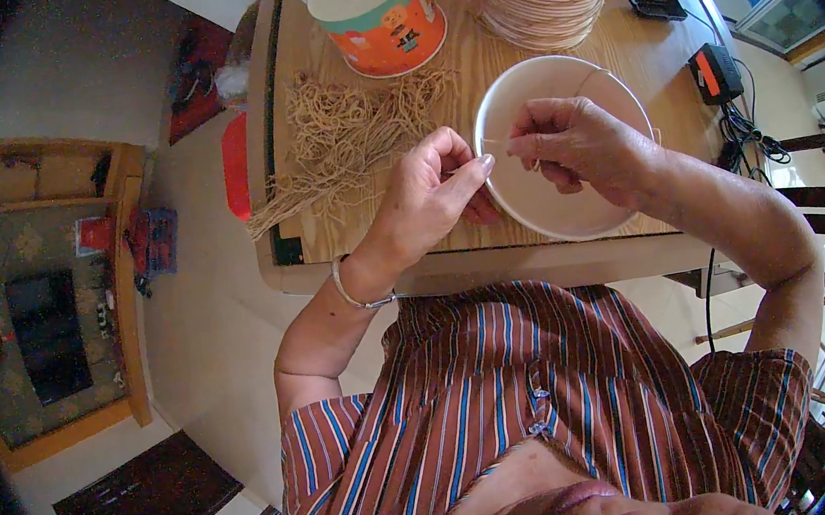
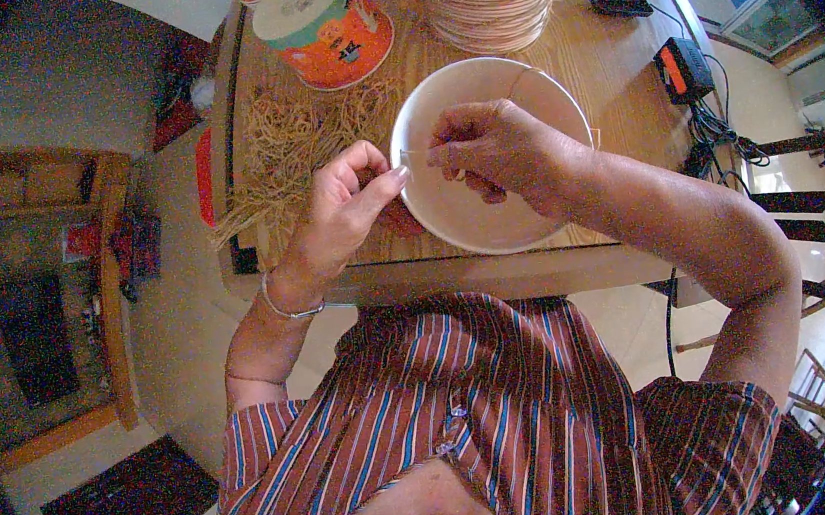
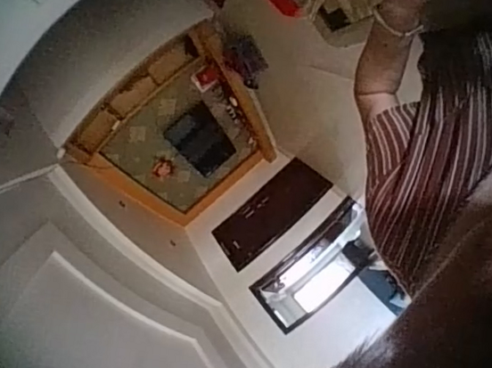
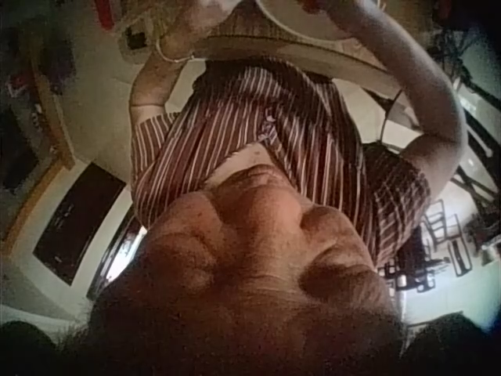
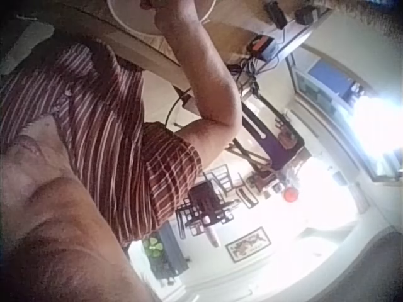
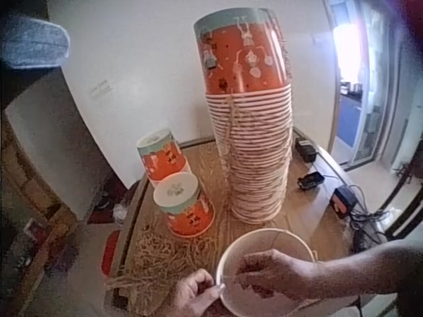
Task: Manually placing thin straw fibers into paper cups for packaging or assembly.
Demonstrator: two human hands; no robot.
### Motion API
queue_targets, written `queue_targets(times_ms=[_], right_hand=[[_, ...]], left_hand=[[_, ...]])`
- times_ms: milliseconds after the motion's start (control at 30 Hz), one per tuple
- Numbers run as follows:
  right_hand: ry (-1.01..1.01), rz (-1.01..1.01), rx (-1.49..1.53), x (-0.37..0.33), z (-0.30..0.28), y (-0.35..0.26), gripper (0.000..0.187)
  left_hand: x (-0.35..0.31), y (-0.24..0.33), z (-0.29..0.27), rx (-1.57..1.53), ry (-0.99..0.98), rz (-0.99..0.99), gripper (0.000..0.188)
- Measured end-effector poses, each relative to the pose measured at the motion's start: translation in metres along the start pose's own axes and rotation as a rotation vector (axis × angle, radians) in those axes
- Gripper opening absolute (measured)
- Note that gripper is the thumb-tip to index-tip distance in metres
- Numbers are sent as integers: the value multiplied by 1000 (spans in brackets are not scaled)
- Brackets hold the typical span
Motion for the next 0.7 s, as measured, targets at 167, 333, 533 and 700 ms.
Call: queue_targets(times_ms=[167,333,533,700], right_hand=[[1,-5,1,-1,-3,0,9],[-26,-19,-39,3,-1,-1,8],[-15,-30,-37,6,2,0,9],[0,-19,-14,7,2,0,8]], left_hand=[[2,1,3,6,0,10,17],[1,4,-3,7,-1,40,18],[4,-6,-23,46,206,192,17],[0,6,-18,348,321,436,28]])
Point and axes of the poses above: each hand's wrist, its own x-axis towards the middle knuckle, its own z-axis out of the palm, y = z × x, the point moved 7 cm from there along x, towards the middle knuckle, and after that the axes turned 9 degrees about -z, right-handed, at the moved point
